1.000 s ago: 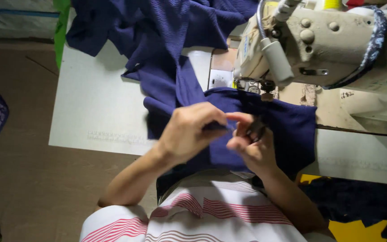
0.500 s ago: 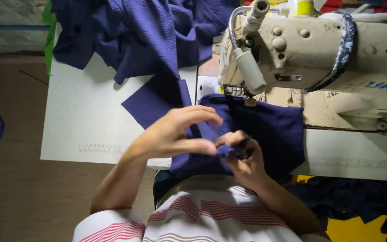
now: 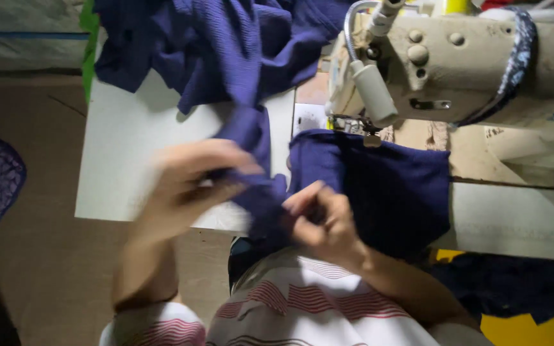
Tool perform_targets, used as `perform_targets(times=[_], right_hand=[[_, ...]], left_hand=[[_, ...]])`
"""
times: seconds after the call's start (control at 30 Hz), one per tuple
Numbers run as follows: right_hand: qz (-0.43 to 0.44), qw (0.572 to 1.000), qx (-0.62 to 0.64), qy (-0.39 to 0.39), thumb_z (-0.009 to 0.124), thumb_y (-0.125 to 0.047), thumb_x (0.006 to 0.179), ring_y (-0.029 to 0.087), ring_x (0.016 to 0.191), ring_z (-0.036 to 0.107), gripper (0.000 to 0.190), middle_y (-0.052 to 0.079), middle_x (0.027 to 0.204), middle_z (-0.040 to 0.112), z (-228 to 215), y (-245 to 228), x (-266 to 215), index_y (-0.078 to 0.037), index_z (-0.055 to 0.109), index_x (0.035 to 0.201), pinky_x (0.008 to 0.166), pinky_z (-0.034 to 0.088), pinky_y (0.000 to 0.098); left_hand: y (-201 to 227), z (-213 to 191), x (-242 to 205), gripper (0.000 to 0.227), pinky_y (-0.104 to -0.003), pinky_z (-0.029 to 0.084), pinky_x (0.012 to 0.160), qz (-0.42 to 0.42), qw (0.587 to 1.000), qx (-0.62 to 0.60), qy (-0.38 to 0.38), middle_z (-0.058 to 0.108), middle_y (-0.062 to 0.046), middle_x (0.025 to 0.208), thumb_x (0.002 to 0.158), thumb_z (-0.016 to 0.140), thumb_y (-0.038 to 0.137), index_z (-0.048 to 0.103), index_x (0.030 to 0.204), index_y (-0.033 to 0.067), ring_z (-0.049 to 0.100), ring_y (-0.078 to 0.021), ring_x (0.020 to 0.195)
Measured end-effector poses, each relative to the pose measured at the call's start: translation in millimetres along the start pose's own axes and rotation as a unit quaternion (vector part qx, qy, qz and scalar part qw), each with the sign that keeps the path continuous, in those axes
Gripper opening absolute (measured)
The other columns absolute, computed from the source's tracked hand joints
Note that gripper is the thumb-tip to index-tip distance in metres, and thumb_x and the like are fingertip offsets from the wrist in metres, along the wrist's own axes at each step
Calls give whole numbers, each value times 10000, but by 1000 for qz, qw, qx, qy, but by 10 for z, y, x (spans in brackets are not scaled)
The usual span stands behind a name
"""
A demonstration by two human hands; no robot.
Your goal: Trimming excess threads and aligning blue fabric pieces at a sewing workstation.
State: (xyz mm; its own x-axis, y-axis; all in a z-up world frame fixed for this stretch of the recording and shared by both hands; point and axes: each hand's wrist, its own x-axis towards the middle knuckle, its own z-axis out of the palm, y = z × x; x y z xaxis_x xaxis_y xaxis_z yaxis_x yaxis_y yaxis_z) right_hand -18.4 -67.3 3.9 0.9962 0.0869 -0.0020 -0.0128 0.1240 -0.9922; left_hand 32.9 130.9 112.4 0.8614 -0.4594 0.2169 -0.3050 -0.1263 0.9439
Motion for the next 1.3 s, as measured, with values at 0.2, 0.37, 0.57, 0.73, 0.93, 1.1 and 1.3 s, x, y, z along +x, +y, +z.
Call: perform_targets(times=[0.2, 0.37, 0.57, 0.73, 0.93, 1.1, 1.3], right_hand=[[-50, 882, -108, -457, 585, -192, 809, 159, 532, 491, 138, 40, 638, 551, -450, -409, -174, -79, 552, 738, 486, 403, 290], [-76, 880, -467, -25, 665, -148, 678, 209, 665, 614, 135, 62, 648, 586, -1087, 196, -168, -68, 563, 639, 517, 470, 290], [-185, 811, -537, -140, 605, -205, 717, 234, 811, 581, 141, 37, 856, 607, -576, 294, -3, -111, 514, 664, 609, 488, 343], [-226, 855, -428, -186, 658, -149, 684, 198, 928, 563, 198, 13, 1012, 588, -407, 426, 127, -99, 468, 659, 735, 505, 300], [-38, 953, -282, -105, 525, -383, 840, 164, 559, 507, 293, 37, 657, 526, -598, 397, 150, -99, 484, 785, 514, 434, 281], [25, 995, -77, -61, 685, -181, 721, 83, 558, 497, 355, 51, 695, 507, -305, 192, 344, -13, 579, 1015, 490, 441, 196], [-26, 998, -64, -6, 572, -92, 836, 109, 323, 369, 206, 60, 420, 406, -187, 26, 398, 37, 579, 675, 335, 337, 202]], left_hand=[[105, 554, 238, 307, -386, 347, 474, 10, 933, 323, -158, 523, -42, 596, 863, 489, 341, 380, 672, 127, 526, -256, 555], [-1306, 1364, 381, 240, -380, 440, 474, 114, 937, 329, 9, 501, -76, 619, 768, 573, 317, 487, 761, 93, 562, -274, 569], [-1672, 597, 14, 282, -313, 450, 538, 102, 871, 478, 54, 497, -17, 672, 680, 703, 332, 504, 744, 143, 550, -200, 626], [-1487, 289, -117, 324, -308, 450, 560, 55, 896, 435, 69, 490, -26, 691, 757, 662, 402, 509, 789, 119, 547, -215, 644], [-1036, 458, 28, 78, -286, 486, 598, 32, 993, 113, 25, 601, -44, 705, 786, 651, 163, 611, 812, 102, 619, -229, 677], [-984, 578, 56, 129, -253, 474, 602, -13, 1000, -8, 22, 646, -30, 731, 703, 713, 109, 652, 815, 120, 638, -181, 690], [-891, 557, 75, 104, -272, 480, 629, -54, 996, -75, 6, 662, -68, 764, 769, 654, 116, 664, 870, 93, 628, -148, 731]])
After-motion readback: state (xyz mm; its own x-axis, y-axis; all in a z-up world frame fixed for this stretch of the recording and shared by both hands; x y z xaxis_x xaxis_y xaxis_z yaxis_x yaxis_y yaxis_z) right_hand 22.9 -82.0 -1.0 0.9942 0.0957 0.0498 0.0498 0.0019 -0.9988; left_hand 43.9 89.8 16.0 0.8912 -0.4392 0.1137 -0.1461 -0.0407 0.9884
